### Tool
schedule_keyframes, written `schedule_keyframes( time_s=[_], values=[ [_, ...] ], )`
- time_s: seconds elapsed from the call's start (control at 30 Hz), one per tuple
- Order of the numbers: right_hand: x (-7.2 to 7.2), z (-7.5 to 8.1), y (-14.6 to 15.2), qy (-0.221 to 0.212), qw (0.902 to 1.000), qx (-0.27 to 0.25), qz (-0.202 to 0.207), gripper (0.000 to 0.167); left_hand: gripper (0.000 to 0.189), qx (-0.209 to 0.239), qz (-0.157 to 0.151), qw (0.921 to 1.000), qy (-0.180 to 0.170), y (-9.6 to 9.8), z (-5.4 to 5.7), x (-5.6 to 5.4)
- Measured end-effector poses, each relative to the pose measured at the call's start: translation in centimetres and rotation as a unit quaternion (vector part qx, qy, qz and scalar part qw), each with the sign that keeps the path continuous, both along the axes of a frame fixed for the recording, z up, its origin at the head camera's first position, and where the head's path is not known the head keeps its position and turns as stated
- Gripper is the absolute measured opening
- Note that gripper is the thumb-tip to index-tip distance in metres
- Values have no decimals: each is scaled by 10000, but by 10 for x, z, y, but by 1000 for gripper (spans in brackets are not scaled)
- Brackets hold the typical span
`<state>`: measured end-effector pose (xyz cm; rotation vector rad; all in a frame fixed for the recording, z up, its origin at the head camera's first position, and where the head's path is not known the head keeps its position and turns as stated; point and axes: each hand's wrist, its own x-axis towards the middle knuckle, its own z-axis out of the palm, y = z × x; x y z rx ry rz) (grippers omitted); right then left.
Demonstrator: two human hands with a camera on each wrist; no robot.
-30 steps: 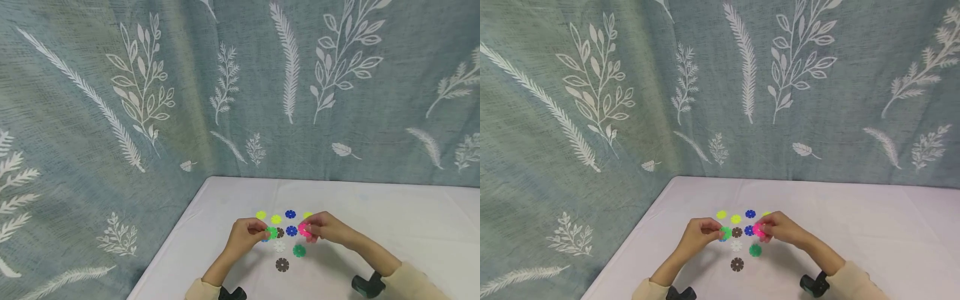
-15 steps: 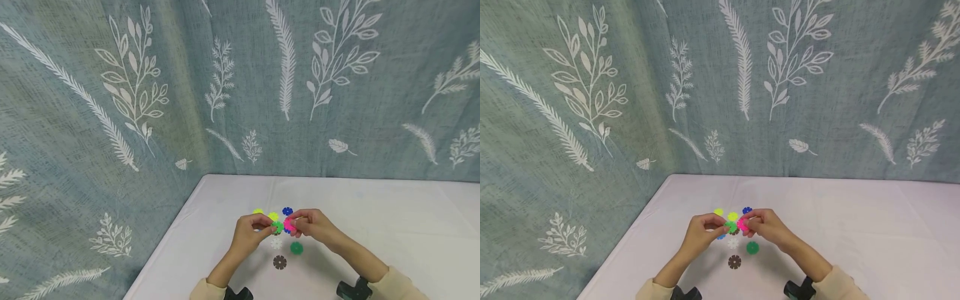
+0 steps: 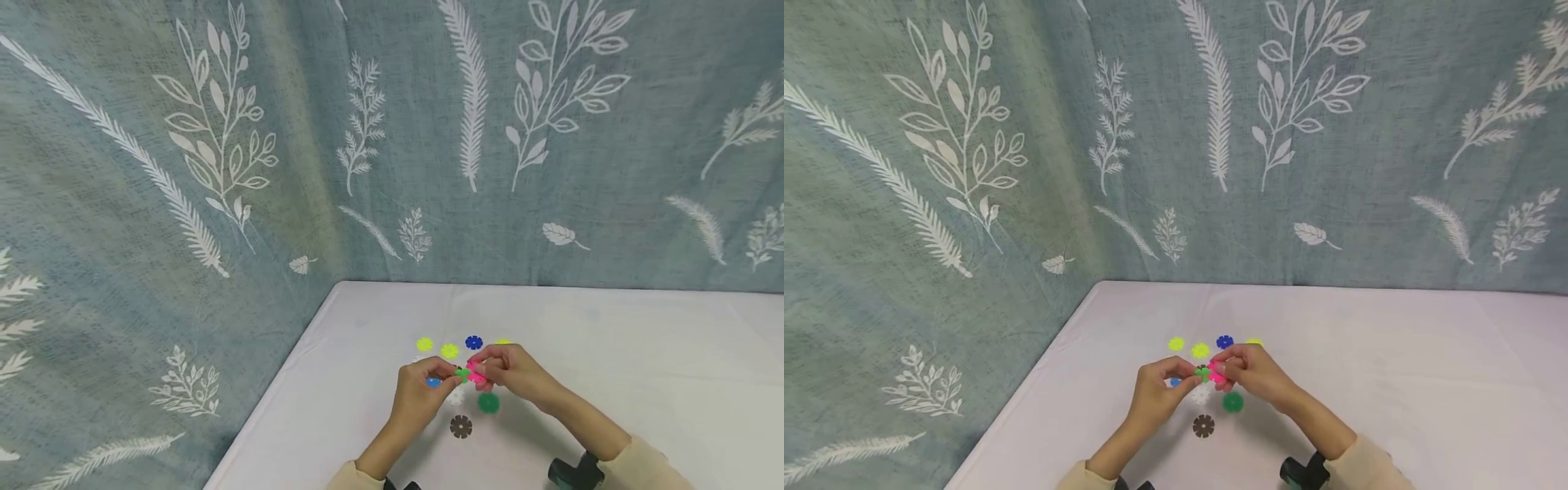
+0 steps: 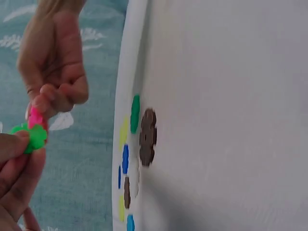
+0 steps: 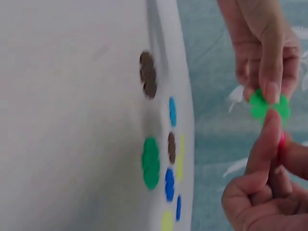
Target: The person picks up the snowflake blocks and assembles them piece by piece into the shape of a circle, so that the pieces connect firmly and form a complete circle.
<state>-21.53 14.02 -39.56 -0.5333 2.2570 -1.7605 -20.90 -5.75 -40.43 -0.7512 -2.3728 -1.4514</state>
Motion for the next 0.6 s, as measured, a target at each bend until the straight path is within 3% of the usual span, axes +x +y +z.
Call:
schedule_keyframes(
  time_s=[0.17, 0.3, 0.43, 0.6],
  values=[
    [-5, -6, 4, 175, 9995, 155, 215, 25, 13, -237, -216, 9986, -431, -5, 0, -3],
    [-8, -9, 0, 215, 9990, 148, 349, 22, 20, -213, -438, 9945, -925, -9, 3, -13],
    [-9, -10, -7, 285, 9981, 114, 538, 21, 18, -34, -815, 9858, -1467, -11, 4, -20],
    [-7, -10, -13, 348, 9976, 141, 575, 21, 19, 106, -1185, 9723, -2011, -12, 5, -19]
  ],
)
